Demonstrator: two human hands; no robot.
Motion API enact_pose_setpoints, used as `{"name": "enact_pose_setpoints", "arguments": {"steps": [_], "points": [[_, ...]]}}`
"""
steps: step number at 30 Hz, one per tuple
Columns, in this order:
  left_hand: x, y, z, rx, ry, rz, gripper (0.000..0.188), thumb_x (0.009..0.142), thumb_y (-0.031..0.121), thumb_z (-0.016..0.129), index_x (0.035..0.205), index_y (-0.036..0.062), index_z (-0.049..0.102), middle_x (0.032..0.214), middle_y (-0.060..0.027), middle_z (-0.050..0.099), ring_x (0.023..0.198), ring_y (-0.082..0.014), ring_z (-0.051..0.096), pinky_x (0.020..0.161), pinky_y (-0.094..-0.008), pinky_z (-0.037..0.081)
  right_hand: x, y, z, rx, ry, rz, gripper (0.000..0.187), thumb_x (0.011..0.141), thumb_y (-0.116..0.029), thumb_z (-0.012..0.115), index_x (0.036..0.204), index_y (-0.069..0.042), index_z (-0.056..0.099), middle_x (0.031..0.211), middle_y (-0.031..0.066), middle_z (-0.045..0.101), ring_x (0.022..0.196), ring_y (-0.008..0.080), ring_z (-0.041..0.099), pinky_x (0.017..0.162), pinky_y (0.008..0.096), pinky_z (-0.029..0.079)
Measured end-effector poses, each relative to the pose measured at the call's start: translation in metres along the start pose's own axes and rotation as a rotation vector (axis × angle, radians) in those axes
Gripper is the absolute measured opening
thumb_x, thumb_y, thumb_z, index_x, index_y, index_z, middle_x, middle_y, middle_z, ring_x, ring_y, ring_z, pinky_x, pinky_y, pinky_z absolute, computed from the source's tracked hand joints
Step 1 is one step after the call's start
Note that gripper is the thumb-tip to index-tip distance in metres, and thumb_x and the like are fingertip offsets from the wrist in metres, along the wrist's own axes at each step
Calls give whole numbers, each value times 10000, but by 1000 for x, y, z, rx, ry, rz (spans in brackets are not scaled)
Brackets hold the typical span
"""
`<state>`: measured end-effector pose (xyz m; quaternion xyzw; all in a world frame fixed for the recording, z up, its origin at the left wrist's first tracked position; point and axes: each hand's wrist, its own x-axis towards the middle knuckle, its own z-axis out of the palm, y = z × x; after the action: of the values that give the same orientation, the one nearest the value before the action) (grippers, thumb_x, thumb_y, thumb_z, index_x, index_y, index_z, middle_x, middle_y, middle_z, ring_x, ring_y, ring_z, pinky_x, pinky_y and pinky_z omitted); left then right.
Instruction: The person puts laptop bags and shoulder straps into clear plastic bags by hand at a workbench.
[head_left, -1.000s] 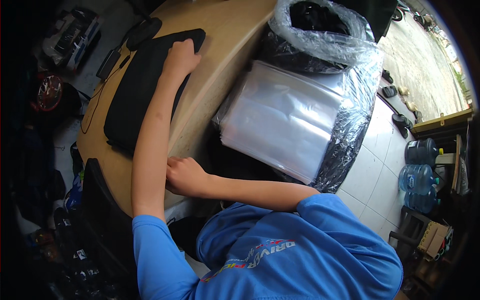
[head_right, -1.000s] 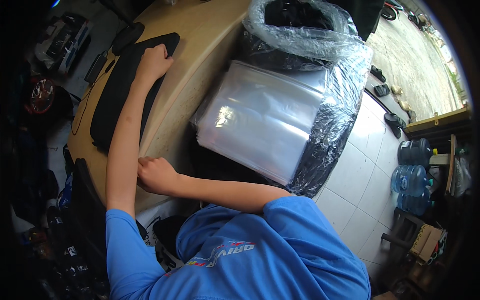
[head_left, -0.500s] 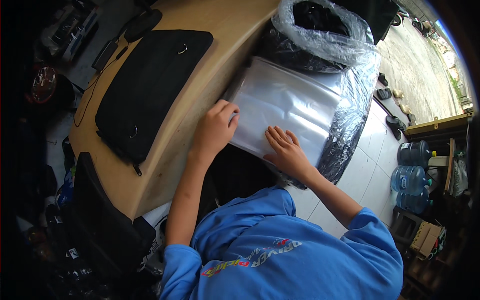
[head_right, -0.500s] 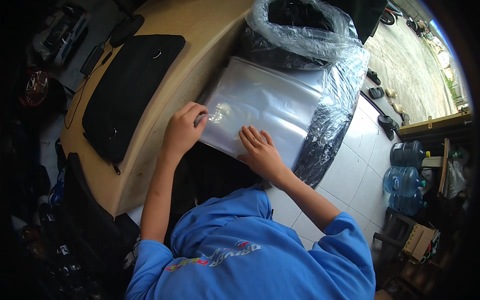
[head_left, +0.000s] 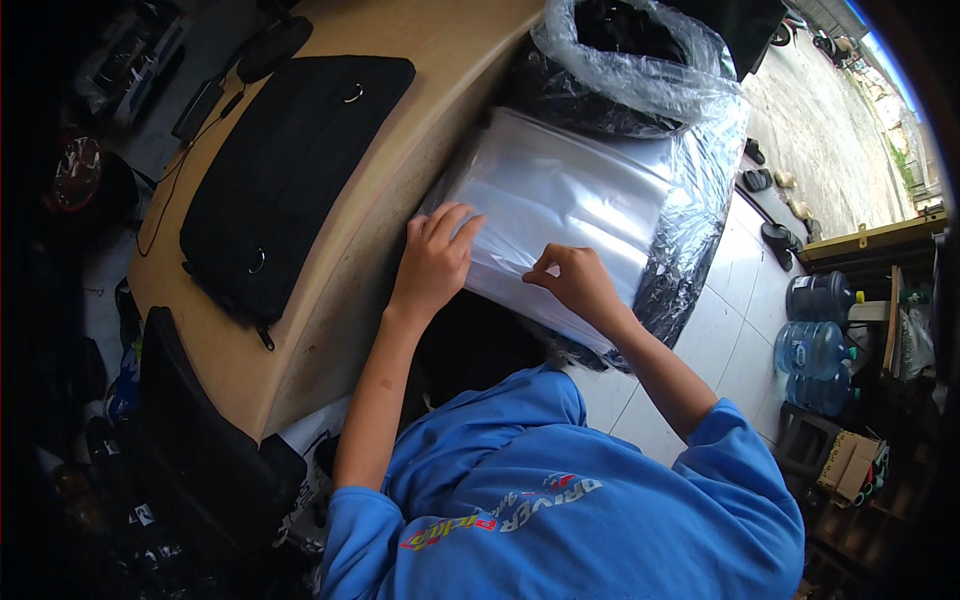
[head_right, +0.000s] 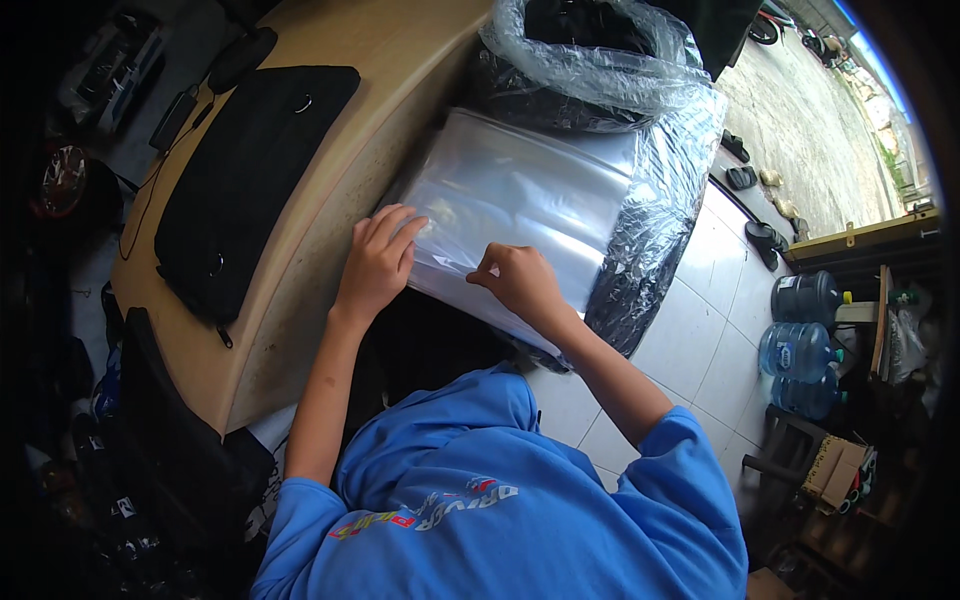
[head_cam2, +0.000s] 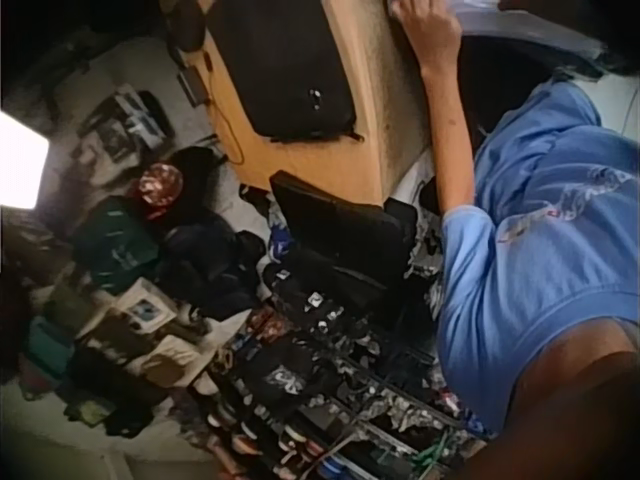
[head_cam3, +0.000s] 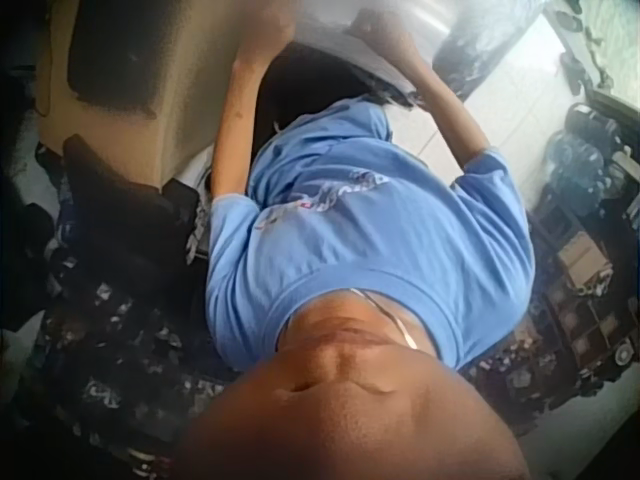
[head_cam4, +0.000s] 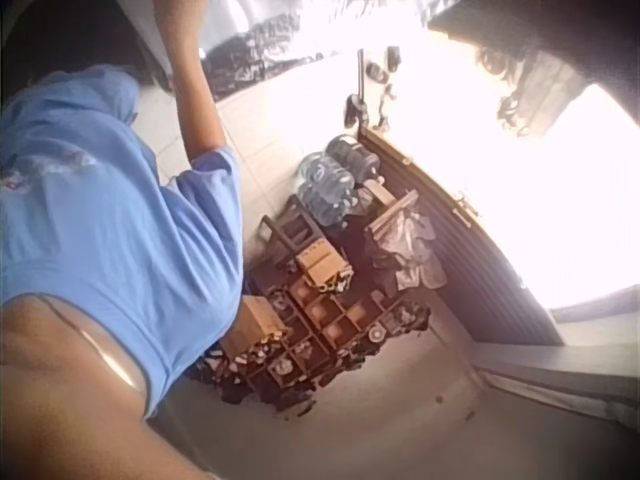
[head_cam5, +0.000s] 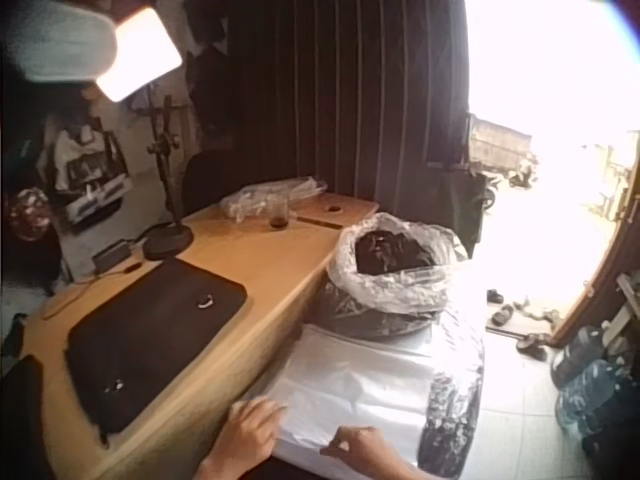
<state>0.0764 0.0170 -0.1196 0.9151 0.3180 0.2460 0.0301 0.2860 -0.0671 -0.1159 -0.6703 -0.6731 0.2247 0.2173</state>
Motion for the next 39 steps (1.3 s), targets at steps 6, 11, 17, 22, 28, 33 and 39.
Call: {"name": "enact_pose_setpoints", "arguments": {"steps": [6,11,17,22,28,33,39], "points": [[-2,14,10,63,228,-34,431,740,-43,583,1160,36,528,1183,-113,503,1107,-265,508,888,-413,389,16,23,-11,459,-77,133,227,786,-238,695,832,-16,697,809,143,691,768,250,682,726,311,514],[-2,24,20,-91,299,-137,341,754,-4,605,1087,19,538,1143,-127,525,1024,-293,549,847,-402,423,20,34,-18,474,-74,98,224,802,-183,665,900,18,683,830,142,698,795,214,685,730,288,514],[18,54,35,-831,185,-544,361,837,128,622,1139,-23,493,1075,-169,570,989,-295,598,729,-363,535,25,33,-24,527,-30,117,272,767,-241,736,835,11,660,741,97,678,684,164,642,659,288,489],[38,74,29,-1449,168,-1223,450,885,192,584,1217,-50,400,1107,-200,537,964,-246,605,668,-348,585,27,17,-31,313,-103,164,258,804,-216,730,844,22,635,701,39,614,635,87,534,608,247,452],[8,59,48,-1646,289,-1183,389,896,162,538,1205,-35,406,1072,-198,547,892,-279,637,676,-363,594,30,27,-26,636,-93,263,277,864,-240,663,965,17,686,749,43,649,670,92,562,626,246,461],[-1,55,43,-1635,239,-1099,247,938,122,468,1123,-40,482,1014,-182,595,900,-288,651,715,-385,590,29,16,-31,462,-52,175,275,871,-237,648,940,27,690,768,75,675,708,119,616,680,262,490],[22,68,18,-1759,170,-896,306,959,164,439,1168,-55,482,1040,-188,612,946,-291,646,736,-374,576,5,-12,-26,86,8,-134,668,676,-326,781,1220,-33,528,1086,192,605,1000,358,588,835,406,484]]}}
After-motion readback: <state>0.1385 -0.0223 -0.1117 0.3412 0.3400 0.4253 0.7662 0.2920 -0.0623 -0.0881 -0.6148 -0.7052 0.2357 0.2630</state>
